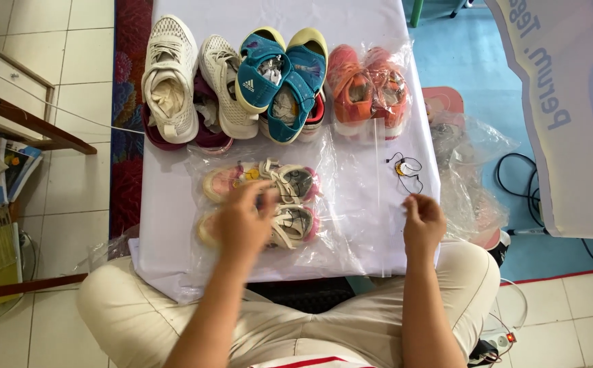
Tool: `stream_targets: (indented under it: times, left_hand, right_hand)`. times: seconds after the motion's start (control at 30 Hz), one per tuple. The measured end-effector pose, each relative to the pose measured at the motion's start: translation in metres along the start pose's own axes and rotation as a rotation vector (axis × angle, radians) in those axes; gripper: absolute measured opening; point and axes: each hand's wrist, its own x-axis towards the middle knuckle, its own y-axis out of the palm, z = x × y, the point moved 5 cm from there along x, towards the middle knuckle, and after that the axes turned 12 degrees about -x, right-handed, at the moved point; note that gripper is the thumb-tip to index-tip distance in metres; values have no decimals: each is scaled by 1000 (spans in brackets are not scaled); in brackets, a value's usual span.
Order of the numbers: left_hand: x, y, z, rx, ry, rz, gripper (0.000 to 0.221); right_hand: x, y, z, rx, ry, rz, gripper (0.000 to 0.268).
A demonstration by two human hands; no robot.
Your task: The person places a pair of pink and white sneakers into a plastic bag, zips the bag closed by hand, and then removes the shoes from the bag while sitting at a table with other shoes.
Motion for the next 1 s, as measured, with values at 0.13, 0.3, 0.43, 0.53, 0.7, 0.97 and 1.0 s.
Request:
stream_targets:
  times: [0.13, 0.3, 0.43, 0.53, 0.7, 0.97, 1.0]
  left_hand:
    - [-17, -40, 58, 131, 41, -86, 20]
    - [-27, -52, 59, 236, -91, 66, 57]
    - [-41, -26, 86, 365, 16, 76, 59]
    - [-50, -21, 94, 394, 62, 41, 62]
    - [-53, -20, 101, 340, 68, -14, 58]
    - [-55, -18, 109, 350, 77, -23, 59]
    - [-55, -18, 110, 355, 74, -23, 59]
  right_hand:
    - [-38, 8, 72, -37, -418, -91, 27]
    - [-111, 68, 134, -115, -576, 626, 76]
    - [-110, 101, 86, -197, -643, 696, 80]
    - [-105, 101, 76, -198, -600, 730, 84]
    - [-85, 102, 41, 133, -442, 719, 64]
    - [-41, 109, -34, 898, 199, 702, 50]
    - [-39, 109, -36, 984, 251, 699, 48]
